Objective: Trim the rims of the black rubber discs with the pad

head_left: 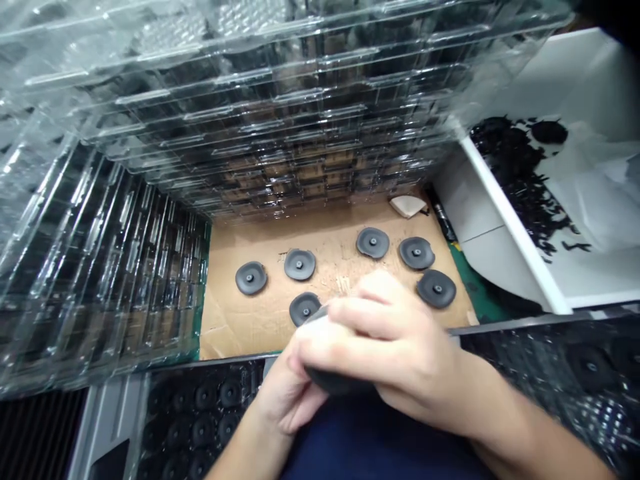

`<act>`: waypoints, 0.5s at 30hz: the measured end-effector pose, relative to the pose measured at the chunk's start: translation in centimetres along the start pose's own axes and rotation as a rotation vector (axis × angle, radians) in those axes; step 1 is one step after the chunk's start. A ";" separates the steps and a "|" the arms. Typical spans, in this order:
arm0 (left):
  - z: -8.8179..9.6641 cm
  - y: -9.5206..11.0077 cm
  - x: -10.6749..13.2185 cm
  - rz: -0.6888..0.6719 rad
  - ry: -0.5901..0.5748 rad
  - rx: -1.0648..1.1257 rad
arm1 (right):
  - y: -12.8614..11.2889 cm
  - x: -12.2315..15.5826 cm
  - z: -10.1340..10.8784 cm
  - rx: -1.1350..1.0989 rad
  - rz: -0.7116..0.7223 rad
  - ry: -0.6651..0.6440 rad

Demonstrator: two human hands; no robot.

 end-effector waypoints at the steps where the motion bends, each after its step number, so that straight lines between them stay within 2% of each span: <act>1: -0.1 0.0 0.1 -0.005 -0.007 0.006 | 0.2 -0.3 -0.3 -0.099 0.052 -0.034; 3: -0.1 0.0 0.4 -0.005 -0.023 0.037 | 1.4 -0.2 -0.6 -0.187 -0.003 -0.046; 7: 0.1 -0.3 1.0 0.022 -0.107 0.140 | 5.0 2.6 -1.2 -0.200 -0.350 0.143; 10: 0.0 -0.5 1.2 0.030 -0.198 0.203 | 8.1 5.7 -3.3 -0.198 -0.564 0.227; 13: -0.2 -0.5 1.1 0.034 -0.263 0.217 | 10.4 7.9 -5.6 -0.116 -0.624 0.262; 15: -0.3 -0.5 1.1 0.029 -0.295 0.216 | 10.7 8.8 -6.3 -0.079 -0.635 0.306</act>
Point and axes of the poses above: each hand's wrist, its own x-axis away from the middle knuckle, its own z-axis out of the back of the hand, y = z × x, the point moved 5 cm from there along -x, towards the middle knuckle, and after that the axes turned 7 degrees about z, right-handed, at the moved point
